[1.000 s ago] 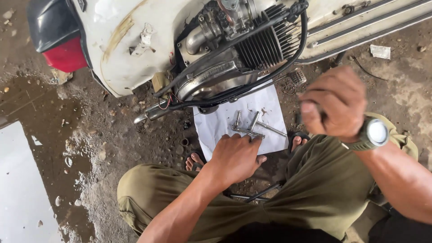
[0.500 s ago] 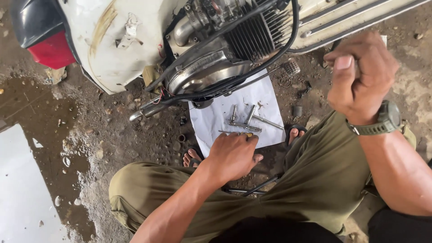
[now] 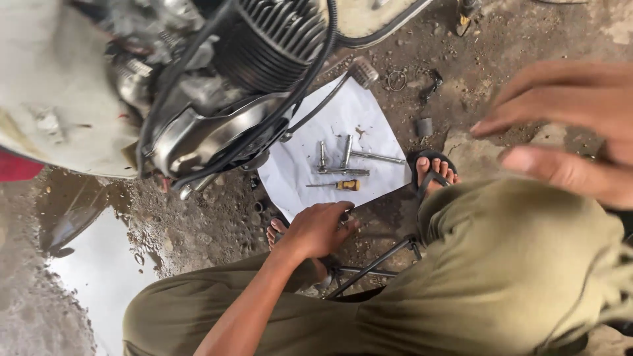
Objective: The person sits on the ground and uses a screwdriver to tighten a bolt on the motorcycle engine. They then use a wrench to tighten a nut on the engine and adjust a hose connected to the engine.
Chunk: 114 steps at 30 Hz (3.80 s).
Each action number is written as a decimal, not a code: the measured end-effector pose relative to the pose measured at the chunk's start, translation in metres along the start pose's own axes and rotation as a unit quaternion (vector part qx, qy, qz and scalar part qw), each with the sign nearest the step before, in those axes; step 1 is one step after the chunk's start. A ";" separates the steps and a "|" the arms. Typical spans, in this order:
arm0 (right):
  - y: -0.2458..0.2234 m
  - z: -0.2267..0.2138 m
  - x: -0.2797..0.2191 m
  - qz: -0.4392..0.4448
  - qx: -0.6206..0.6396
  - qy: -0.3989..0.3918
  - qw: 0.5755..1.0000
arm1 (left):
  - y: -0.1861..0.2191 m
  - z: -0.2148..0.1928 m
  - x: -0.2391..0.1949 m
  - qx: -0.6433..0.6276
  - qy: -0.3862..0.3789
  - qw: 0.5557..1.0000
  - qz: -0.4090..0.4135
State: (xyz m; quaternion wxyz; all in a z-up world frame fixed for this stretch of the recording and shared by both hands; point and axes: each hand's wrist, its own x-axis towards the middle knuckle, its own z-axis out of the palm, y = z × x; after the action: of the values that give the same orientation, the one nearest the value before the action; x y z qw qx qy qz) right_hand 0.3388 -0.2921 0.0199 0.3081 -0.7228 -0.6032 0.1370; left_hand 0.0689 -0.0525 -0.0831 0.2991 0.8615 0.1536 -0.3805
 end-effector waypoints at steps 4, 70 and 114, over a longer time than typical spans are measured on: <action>0.079 0.026 -0.010 0.092 0.006 -0.006 0.996 | -0.010 0.032 0.084 -0.002 -0.022 0.998 -0.057; 0.169 0.347 0.145 0.338 0.815 0.263 0.390 | -0.145 0.094 0.238 -0.720 0.413 0.548 -0.105; 0.183 0.347 0.166 0.323 0.790 0.257 0.453 | -0.176 0.102 0.263 -0.768 0.407 0.490 -0.071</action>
State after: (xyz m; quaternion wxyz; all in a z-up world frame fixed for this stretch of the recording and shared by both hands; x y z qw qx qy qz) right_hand 0.3248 -0.0509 -0.3312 0.8214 -0.3143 0.1479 0.4524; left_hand 0.0996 0.0286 -0.4041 0.7182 0.3365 0.5504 0.2610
